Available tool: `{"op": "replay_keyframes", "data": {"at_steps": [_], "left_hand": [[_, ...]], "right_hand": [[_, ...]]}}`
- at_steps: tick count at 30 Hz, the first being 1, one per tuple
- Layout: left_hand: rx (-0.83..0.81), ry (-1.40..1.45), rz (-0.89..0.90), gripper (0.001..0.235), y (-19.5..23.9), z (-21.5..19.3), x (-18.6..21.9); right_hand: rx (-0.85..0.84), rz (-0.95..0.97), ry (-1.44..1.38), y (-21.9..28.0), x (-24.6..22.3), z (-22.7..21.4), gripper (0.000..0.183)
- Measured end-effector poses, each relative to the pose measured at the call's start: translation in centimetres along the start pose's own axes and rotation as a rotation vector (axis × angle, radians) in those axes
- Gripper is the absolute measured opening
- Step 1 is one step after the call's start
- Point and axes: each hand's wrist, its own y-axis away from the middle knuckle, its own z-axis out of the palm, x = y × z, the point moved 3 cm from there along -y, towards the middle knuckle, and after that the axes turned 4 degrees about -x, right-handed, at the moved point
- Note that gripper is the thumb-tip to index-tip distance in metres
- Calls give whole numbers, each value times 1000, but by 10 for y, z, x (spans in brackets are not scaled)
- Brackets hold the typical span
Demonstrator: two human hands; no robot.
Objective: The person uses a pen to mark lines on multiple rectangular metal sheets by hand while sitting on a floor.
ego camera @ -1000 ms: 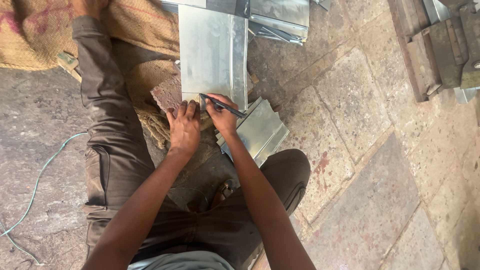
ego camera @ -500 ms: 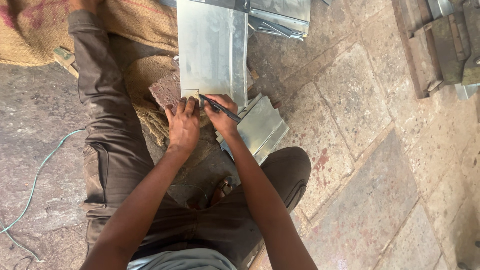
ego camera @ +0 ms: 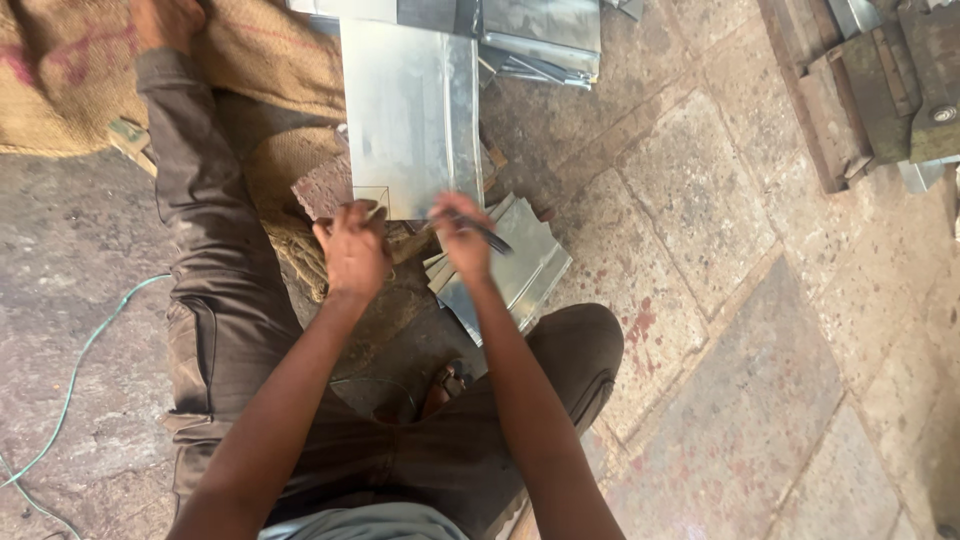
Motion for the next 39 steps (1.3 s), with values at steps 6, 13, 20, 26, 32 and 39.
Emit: {"op": "replay_keyframes", "data": {"at_steps": [6, 13, 20, 26, 32, 39], "left_hand": [[455, 172, -293, 63, -26, 31, -35], [551, 523, -111, 16, -30, 22, -52], [362, 781, -317, 32, -61, 45, -67], [501, 769, -259, 12, -71, 11, -91], [361, 711, 231, 12, -81, -43, -55], [-181, 643, 265, 2, -89, 26, 26]], "right_hand": [[198, -143, 563, -4, -19, -45, 19], [29, -236, 816, 3, -34, -26, 20], [286, 643, -192, 8, -7, -22, 25], [-31, 524, 161, 34, -4, 7, 43], [-219, -125, 773, 40, -39, 4, 43], [128, 199, 188, 36, 2, -35, 29]]}}
